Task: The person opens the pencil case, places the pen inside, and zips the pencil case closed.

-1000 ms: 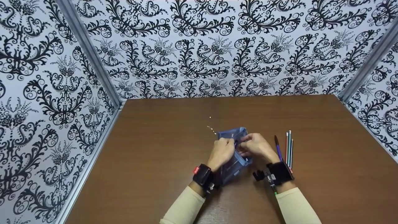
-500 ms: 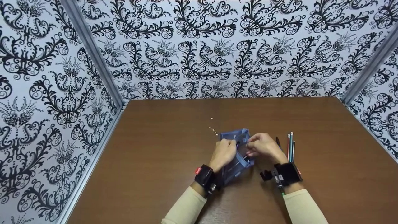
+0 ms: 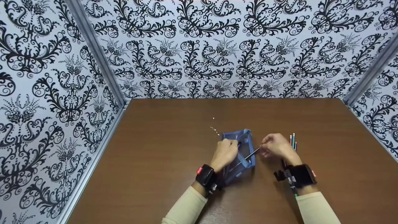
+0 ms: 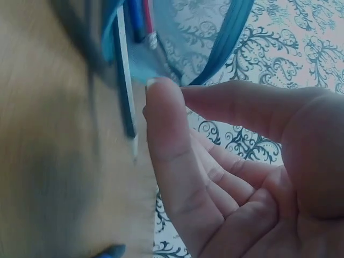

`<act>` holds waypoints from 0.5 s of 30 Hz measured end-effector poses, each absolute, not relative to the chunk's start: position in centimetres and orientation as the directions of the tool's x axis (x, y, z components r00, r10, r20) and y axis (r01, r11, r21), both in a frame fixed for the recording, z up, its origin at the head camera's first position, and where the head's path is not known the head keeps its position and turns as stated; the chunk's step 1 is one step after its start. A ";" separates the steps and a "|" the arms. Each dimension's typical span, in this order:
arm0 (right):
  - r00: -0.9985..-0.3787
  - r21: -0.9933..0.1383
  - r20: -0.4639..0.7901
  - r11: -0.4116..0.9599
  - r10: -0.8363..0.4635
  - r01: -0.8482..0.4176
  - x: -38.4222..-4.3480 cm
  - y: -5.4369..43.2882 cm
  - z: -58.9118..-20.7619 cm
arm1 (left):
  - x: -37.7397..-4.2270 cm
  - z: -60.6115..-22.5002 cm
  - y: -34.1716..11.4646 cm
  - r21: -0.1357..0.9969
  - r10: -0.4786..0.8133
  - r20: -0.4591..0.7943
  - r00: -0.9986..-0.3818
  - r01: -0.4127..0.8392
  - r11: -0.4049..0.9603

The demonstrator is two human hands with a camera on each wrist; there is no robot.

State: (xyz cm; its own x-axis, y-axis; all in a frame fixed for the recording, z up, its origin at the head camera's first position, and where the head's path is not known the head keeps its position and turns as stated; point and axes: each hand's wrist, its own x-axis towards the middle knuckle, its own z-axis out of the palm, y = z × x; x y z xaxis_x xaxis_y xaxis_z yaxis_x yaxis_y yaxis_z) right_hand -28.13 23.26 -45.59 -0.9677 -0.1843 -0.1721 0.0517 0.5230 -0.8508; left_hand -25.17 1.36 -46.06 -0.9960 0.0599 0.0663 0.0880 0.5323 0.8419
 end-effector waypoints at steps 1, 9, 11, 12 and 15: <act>-0.968 -0.843 -0.166 0.537 -0.187 0.041 -28.2 23.5 -45.7 | -25.2 -46.1 1.4 0.840 0.060 0.063 -0.996 0.085 0.535; -0.984 -0.730 -0.092 0.683 -0.151 -0.037 -28.5 24.2 -46.7 | -25.2 -46.0 1.3 0.856 0.052 0.050 -0.997 0.070 0.512; -0.986 -0.702 -0.080 0.710 -0.146 -0.048 -28.5 24.3 -47.0 | -25.2 -46.0 1.3 0.860 0.053 0.043 -0.998 0.064 0.507; -0.987 -0.687 -0.074 0.725 -0.146 -0.056 -28.6 24.4 -47.1 | -25.2 -46.0 1.3 0.861 0.054 0.038 -0.998 0.060 0.504; -0.988 -0.644 -0.061 0.762 -0.141 -0.069 -28.7 24.7 -47.6 | -25.2 -46.1 1.3 0.866 0.055 0.032 -0.998 0.055 0.497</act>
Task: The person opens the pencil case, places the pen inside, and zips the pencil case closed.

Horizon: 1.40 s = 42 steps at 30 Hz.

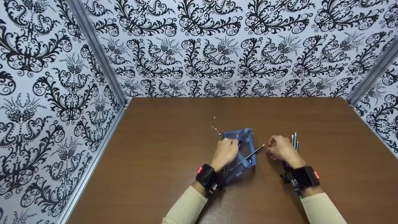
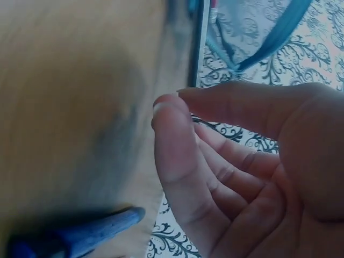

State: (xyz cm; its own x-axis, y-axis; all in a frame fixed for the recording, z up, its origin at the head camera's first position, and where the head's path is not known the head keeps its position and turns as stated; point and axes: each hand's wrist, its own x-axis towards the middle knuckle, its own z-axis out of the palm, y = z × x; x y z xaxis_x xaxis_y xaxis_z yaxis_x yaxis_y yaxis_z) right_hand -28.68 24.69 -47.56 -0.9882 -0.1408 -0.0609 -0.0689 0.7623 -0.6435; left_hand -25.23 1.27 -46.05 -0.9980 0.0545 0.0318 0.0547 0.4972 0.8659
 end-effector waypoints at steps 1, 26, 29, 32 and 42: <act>-0.988 -0.633 -0.057 0.771 -0.140 -0.073 -28.7 24.8 -47.6 | -25.2 -46.1 1.3 0.865 0.054 0.033 -0.998 0.056 0.498; -0.923 -0.952 -0.292 0.167 -0.251 0.255 -28.8 24.6 -48.5 | -25.2 -46.0 1.2 0.841 0.061 0.050 -0.997 0.075 0.535; -0.927 -0.961 -0.269 0.141 -0.262 0.239 -28.9 24.5 -48.5 | -25.2 -46.0 1.3 0.836 0.062 0.047 -0.997 0.073 0.543; -0.932 -0.968 -0.247 0.120 -0.264 0.223 -29.0 24.4 -48.5 | -25.2 -46.0 1.3 0.836 0.065 0.048 -0.997 0.075 0.543; -0.946 -0.990 -0.141 0.023 -0.291 0.141 -28.6 23.6 -47.9 | -25.0 -45.9 1.3 0.828 0.097 0.082 -0.992 0.122 0.547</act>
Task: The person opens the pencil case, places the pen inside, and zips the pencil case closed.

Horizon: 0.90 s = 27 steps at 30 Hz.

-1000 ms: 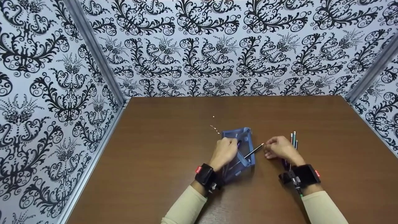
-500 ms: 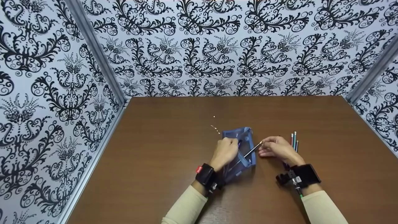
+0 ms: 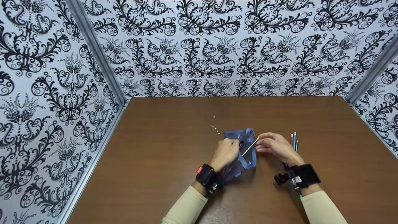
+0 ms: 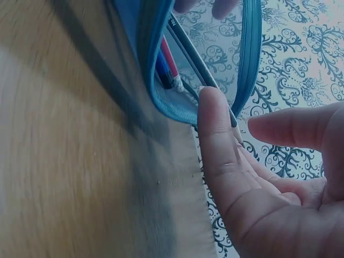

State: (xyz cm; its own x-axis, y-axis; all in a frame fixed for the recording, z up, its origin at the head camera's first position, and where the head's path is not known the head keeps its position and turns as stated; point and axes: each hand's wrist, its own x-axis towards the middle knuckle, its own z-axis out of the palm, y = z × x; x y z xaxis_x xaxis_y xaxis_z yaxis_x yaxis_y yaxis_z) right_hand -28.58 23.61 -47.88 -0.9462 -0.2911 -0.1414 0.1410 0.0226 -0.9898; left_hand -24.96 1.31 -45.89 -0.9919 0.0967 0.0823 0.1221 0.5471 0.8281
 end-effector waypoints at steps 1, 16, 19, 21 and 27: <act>-0.947 -0.990 -0.137 0.014 -0.292 0.139 -28.6 23.5 -47.8 | -24.9 -45.9 1.3 0.827 0.097 0.079 -0.992 0.119 0.549; -0.941 -0.990 -0.101 -0.060 -0.322 0.127 -28.5 22.9 -47.4 | -25.0 -46.0 1.8 0.817 0.140 0.071 -0.988 0.138 0.560; -0.936 -0.990 -0.100 -0.059 -0.336 0.127 -28.4 22.7 -47.3 | -25.0 -46.0 1.9 0.815 0.145 0.078 -0.986 0.147 0.560; -0.935 -0.990 -0.102 -0.052 -0.341 0.127 -28.3 22.5 -47.2 | -25.0 -46.0 1.9 0.820 0.150 0.088 -0.985 0.157 0.550; -0.927 -0.992 -0.113 -0.015 -0.357 0.127 -28.0 22.2 -47.1 | -24.9 -45.8 1.7 0.830 0.167 0.116 -0.979 0.188 0.526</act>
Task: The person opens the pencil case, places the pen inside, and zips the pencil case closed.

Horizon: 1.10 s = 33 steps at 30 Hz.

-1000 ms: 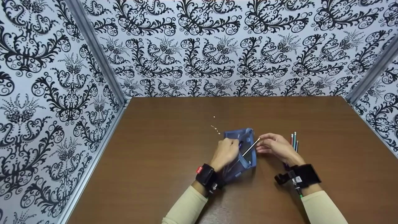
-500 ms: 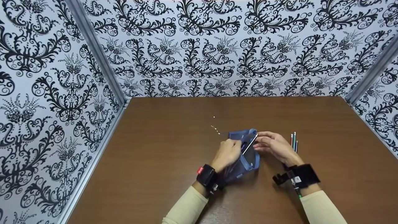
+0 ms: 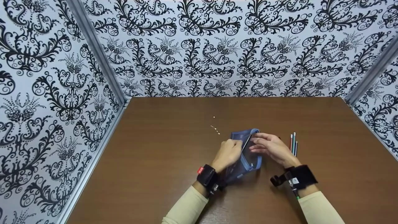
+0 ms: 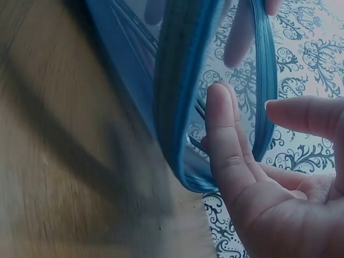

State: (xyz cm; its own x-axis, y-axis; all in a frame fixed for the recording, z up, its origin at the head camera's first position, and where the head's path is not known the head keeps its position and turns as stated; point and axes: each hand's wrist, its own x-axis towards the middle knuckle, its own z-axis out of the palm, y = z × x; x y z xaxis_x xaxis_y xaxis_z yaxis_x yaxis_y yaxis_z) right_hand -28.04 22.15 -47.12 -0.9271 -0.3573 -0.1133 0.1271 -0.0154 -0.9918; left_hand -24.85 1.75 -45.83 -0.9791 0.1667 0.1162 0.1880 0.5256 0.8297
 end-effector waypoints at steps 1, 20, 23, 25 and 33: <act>-0.926 -0.992 -0.114 -0.014 -0.359 0.127 -28.0 22.1 -47.1 | -24.8 -45.8 1.7 0.828 0.169 0.119 -0.978 0.191 0.527; -0.935 -0.984 -0.106 0.174 -0.339 0.048 -28.0 23.3 -46.7 | -25.0 -46.1 1.6 0.841 0.148 0.105 -0.983 0.167 0.514; -0.948 -0.969 -0.094 0.247 -0.304 0.016 -28.0 23.7 -46.4 | -25.0 -46.1 1.5 0.840 0.146 0.106 -0.984 0.167 0.516; -0.954 -0.961 -0.084 0.277 -0.288 0.001 -28.1 24.2 -46.0 | -25.1 -46.2 1.5 0.842 0.141 0.104 -0.985 0.162 0.515; -0.964 -0.903 -0.112 0.430 -0.241 -0.002 -27.8 26.7 -44.6 | -25.3 -46.1 1.3 0.841 0.113 0.093 -0.989 0.139 0.524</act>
